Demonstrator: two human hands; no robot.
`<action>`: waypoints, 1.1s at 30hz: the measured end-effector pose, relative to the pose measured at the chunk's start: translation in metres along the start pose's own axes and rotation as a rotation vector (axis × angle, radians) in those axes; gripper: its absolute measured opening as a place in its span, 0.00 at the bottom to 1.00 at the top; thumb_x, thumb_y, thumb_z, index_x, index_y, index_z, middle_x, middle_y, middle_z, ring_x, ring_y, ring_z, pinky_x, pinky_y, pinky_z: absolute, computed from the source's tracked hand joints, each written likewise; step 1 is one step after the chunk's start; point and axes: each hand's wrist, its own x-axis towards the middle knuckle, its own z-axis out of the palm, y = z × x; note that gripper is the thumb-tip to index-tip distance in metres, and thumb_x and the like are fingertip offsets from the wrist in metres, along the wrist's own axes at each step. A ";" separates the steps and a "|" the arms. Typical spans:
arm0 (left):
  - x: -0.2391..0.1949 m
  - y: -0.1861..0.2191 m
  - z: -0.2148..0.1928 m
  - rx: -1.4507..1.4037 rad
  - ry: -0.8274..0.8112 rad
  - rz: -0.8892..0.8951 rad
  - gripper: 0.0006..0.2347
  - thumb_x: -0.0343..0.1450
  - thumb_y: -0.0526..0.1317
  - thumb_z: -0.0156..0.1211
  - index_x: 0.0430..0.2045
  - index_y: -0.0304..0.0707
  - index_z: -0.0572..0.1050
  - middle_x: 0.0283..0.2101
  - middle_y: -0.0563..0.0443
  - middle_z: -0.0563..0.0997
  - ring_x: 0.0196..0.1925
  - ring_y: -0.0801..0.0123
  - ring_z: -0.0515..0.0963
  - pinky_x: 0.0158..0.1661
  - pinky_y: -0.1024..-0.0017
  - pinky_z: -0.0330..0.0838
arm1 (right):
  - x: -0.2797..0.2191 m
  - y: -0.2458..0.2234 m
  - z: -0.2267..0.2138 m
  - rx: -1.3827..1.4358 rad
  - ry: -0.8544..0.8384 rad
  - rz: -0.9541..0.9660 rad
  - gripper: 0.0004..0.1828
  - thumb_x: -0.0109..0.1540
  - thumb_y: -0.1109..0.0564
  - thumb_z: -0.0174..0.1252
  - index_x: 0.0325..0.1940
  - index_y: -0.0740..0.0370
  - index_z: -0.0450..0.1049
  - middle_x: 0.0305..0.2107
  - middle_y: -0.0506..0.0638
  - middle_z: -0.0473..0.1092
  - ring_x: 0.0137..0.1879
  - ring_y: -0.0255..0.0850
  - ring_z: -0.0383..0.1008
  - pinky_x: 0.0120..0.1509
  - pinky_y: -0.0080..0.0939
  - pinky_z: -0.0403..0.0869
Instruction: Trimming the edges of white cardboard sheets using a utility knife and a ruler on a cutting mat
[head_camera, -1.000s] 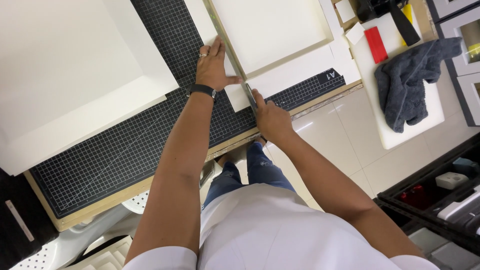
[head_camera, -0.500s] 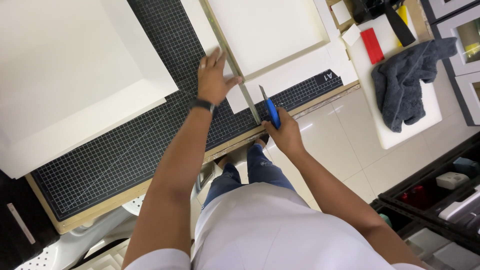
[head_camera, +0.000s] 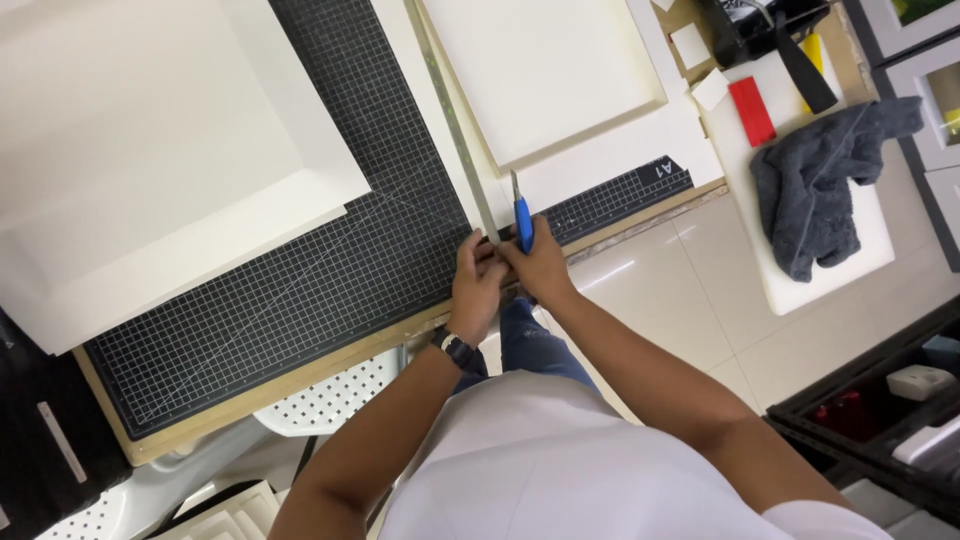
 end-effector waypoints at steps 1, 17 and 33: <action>0.001 -0.004 0.000 -0.085 0.074 -0.036 0.28 0.76 0.34 0.47 0.73 0.39 0.47 0.67 0.35 0.59 0.68 0.48 0.66 0.64 0.52 0.72 | -0.001 -0.002 0.001 0.052 -0.021 0.016 0.23 0.60 0.45 0.65 0.52 0.56 0.68 0.40 0.59 0.77 0.51 0.60 0.79 0.54 0.60 0.75; 0.066 0.043 -0.055 0.847 0.228 0.711 0.17 0.73 0.25 0.52 0.46 0.52 0.80 0.50 0.59 0.75 0.60 0.63 0.74 0.58 0.65 0.71 | 0.041 -0.054 -0.086 0.877 -0.529 -0.072 0.32 0.55 0.66 0.68 0.63 0.66 0.70 0.37 0.55 0.75 0.36 0.41 0.78 0.39 0.39 0.80; 0.138 -0.002 -0.038 1.402 -0.495 0.969 0.13 0.76 0.54 0.50 0.29 0.51 0.75 0.35 0.57 0.74 0.46 0.61 0.73 0.49 0.60 0.68 | 0.051 0.061 -0.213 0.887 -0.255 -0.201 0.31 0.54 0.71 0.65 0.62 0.69 0.70 0.38 0.61 0.75 0.35 0.44 0.77 0.36 0.42 0.76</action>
